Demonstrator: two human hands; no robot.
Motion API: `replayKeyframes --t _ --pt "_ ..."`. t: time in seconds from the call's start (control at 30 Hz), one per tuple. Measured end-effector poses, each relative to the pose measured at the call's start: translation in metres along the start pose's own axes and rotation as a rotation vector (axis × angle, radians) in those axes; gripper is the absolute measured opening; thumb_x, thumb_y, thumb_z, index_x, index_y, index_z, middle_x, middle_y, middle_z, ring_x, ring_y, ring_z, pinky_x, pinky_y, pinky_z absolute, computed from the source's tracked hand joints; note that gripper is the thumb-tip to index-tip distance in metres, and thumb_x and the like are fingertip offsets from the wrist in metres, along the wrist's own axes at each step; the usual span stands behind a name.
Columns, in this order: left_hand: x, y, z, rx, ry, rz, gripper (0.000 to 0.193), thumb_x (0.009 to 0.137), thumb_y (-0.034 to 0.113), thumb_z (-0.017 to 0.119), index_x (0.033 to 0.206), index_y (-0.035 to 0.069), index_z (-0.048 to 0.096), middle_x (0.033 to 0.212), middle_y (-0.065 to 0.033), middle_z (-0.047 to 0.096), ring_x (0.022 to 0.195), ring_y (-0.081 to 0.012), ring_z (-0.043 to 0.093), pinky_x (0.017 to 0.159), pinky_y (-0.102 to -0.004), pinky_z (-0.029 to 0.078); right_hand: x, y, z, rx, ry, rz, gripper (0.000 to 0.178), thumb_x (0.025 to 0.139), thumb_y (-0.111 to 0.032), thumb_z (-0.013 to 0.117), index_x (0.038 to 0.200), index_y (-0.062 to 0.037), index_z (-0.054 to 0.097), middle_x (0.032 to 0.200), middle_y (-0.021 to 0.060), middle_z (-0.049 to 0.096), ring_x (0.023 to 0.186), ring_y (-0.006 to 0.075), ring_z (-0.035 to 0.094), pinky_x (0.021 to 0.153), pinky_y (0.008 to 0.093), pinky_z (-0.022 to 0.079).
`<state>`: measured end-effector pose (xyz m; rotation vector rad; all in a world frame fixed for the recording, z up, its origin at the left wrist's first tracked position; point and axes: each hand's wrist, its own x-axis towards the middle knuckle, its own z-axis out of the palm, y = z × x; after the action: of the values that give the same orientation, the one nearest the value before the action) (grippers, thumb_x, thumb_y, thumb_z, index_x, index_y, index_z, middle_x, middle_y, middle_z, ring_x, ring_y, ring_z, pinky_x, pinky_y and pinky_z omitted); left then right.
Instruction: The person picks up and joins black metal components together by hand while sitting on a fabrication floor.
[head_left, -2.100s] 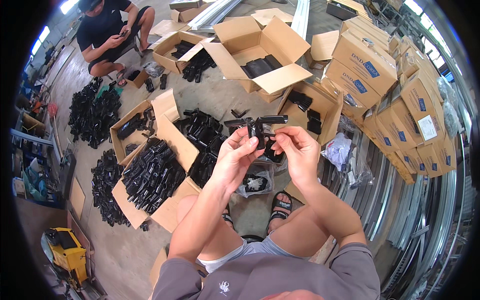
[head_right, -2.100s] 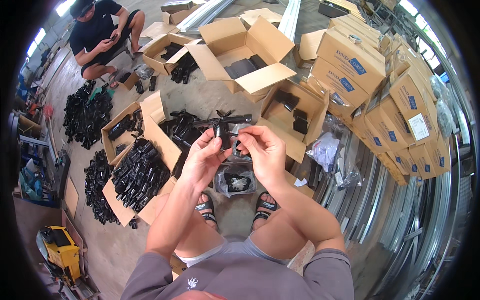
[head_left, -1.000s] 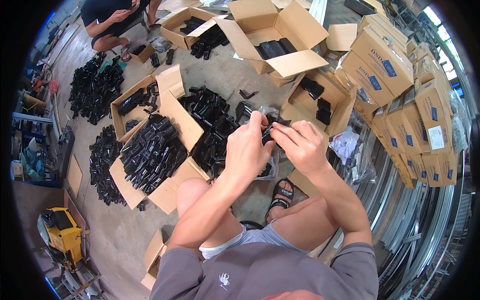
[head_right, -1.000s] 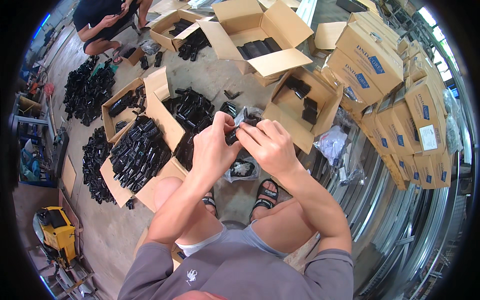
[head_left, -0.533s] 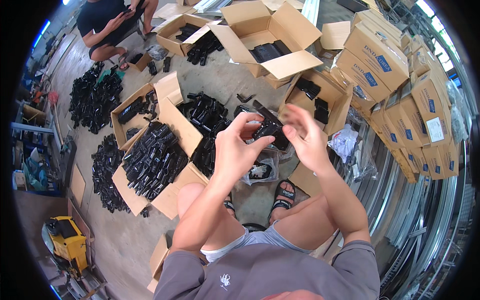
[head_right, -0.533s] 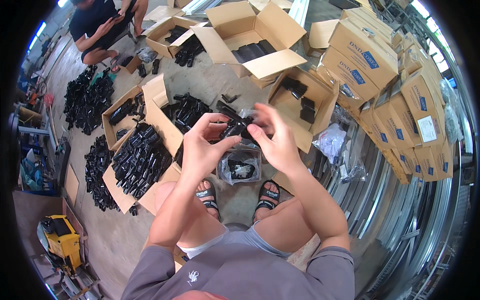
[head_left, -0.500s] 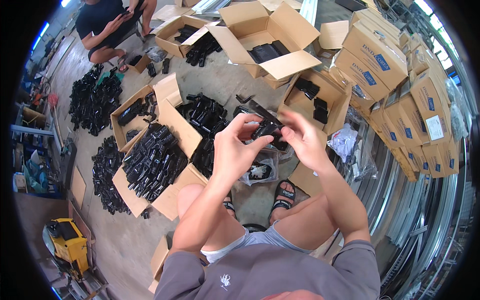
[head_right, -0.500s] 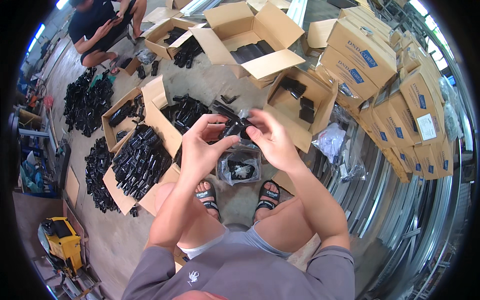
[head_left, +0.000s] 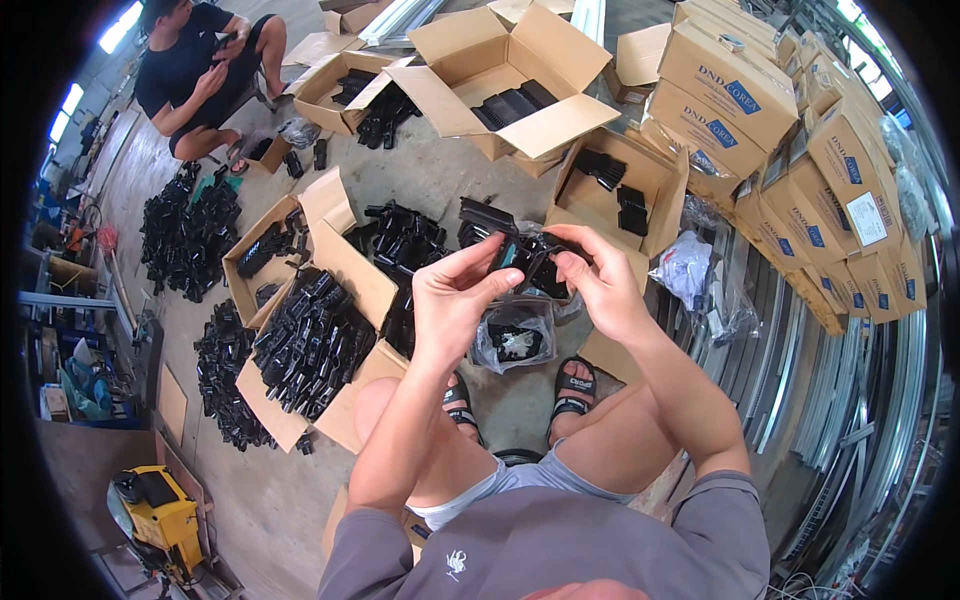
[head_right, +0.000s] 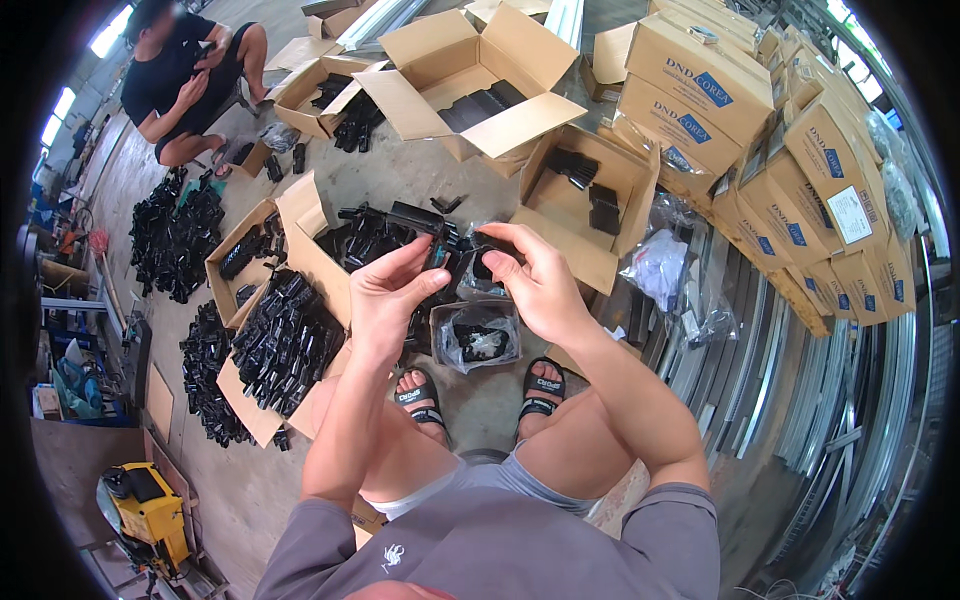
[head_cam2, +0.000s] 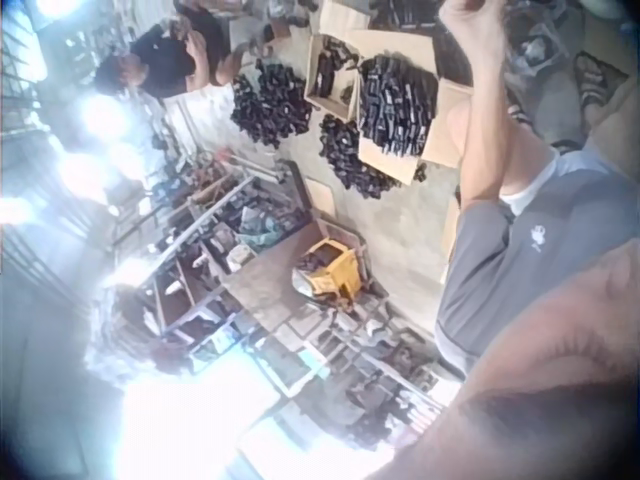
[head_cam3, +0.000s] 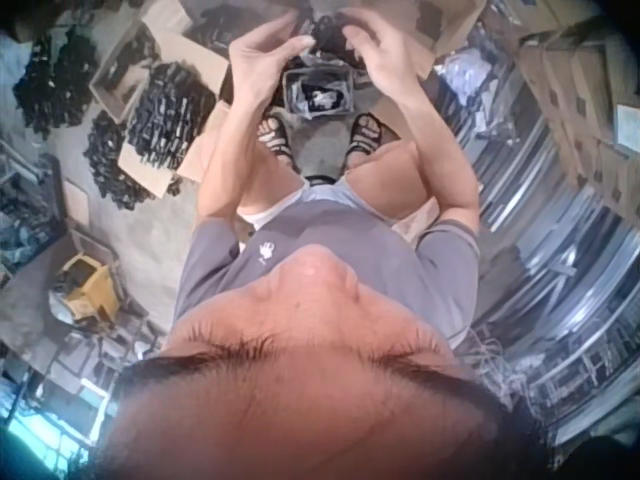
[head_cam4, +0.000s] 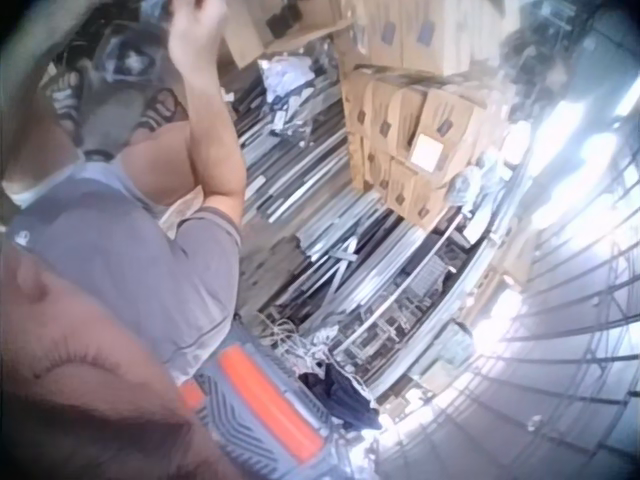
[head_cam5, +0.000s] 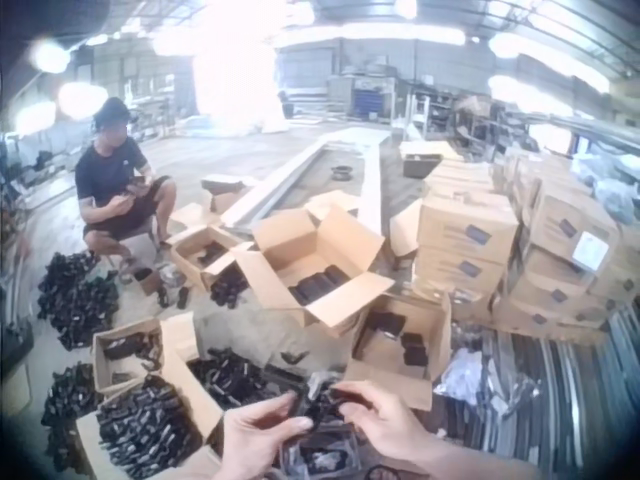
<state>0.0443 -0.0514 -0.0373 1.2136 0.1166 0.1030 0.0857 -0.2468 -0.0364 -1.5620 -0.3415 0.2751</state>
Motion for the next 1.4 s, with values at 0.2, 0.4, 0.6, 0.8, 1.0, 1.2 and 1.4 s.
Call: replayKeyframes --t 0.2,0.4,0.6,0.8,1.0,1.2,1.4 --pt "-0.007 -0.002 0.002 -0.030 -0.019 -0.021 0.045 0.078 -0.008 0.079 0.121 -0.003 0.066 0.107 -0.0143 0.073 0.094 -0.0115 0.067 0.085 -0.0263 0.056 0.000 0.005 -0.003 0.093 -0.008 -0.031 0.032 0.100 -0.018 0.059 0.128 -0.0020 0.058 0.093 0.0000 0.062 0.079 0.0055 0.052 0.070 0.0226 0.043" --pt "-0.007 -0.001 0.003 -0.008 0.013 0.000 0.045 0.078 -0.007 0.079 0.121 -0.003 0.067 0.105 -0.0138 0.073 0.092 -0.0109 0.067 0.083 -0.0260 0.057 0.002 0.005 -0.001 0.087 -0.008 -0.033 0.032 0.100 -0.017 0.059 0.128 -0.0019 0.057 0.094 0.0003 0.062 0.078 0.0057 0.052 0.070 0.0224 0.043" --pt "-0.006 0.001 0.001 0.007 0.002 -0.032 0.044 0.078 -0.011 0.076 0.120 -0.002 0.067 0.109 -0.0131 0.072 0.096 -0.0140 0.068 0.086 -0.0277 0.057 0.005 0.006 0.000 0.049 -0.038 -0.033 0.034 0.099 -0.019 0.059 0.128 -0.0019 0.057 0.095 0.0009 0.062 0.078 0.0060 0.052 0.070 0.0224 0.043" --pt "-0.005 -0.006 0.000 -0.058 0.014 -0.028 0.045 0.077 -0.009 0.079 0.120 -0.004 0.066 0.106 -0.0147 0.073 0.092 -0.0112 0.068 0.085 -0.0263 0.057 0.007 0.007 0.001 0.061 -0.005 -0.040 0.034 0.099 -0.020 0.060 0.128 -0.0020 0.057 0.093 0.0000 0.062 0.078 0.0059 0.052 0.070 0.0224 0.043" --pt "-0.005 -0.002 -0.001 -0.029 0.019 -0.067 0.046 0.077 -0.008 0.079 0.121 -0.004 0.066 0.108 -0.0141 0.072 0.094 -0.0109 0.067 0.085 -0.0264 0.056 0.005 0.005 0.001 0.072 -0.019 -0.028 0.033 0.100 -0.018 0.059 0.128 -0.0018 0.057 0.090 -0.0009 0.061 0.077 0.0054 0.051 0.069 0.0220 0.043" --pt "-0.007 -0.006 0.001 -0.013 -0.002 -0.063 0.047 0.076 -0.008 0.080 0.121 -0.003 0.066 0.110 -0.0136 0.072 0.095 -0.0110 0.067 0.087 -0.0263 0.056 0.003 0.006 0.001 0.034 0.008 -0.038 0.031 0.099 -0.017 0.060 0.127 -0.0021 0.058 0.089 -0.0002 0.062 0.075 0.0059 0.051 0.067 0.0225 0.043" --pt "-0.007 -0.009 0.005 -0.119 -0.049 -0.153 0.045 0.083 -0.004 0.075 0.127 -0.002 0.063 0.114 -0.0128 0.071 0.099 -0.0118 0.067 0.091 -0.0274 0.054 -0.001 -0.008 0.015 -0.436 0.212 -0.326 0.025 0.094 -0.012 0.065 0.115 0.0003 0.063 0.091 0.0106 0.066 0.077 0.0225 0.065 0.065 0.0306 0.050"
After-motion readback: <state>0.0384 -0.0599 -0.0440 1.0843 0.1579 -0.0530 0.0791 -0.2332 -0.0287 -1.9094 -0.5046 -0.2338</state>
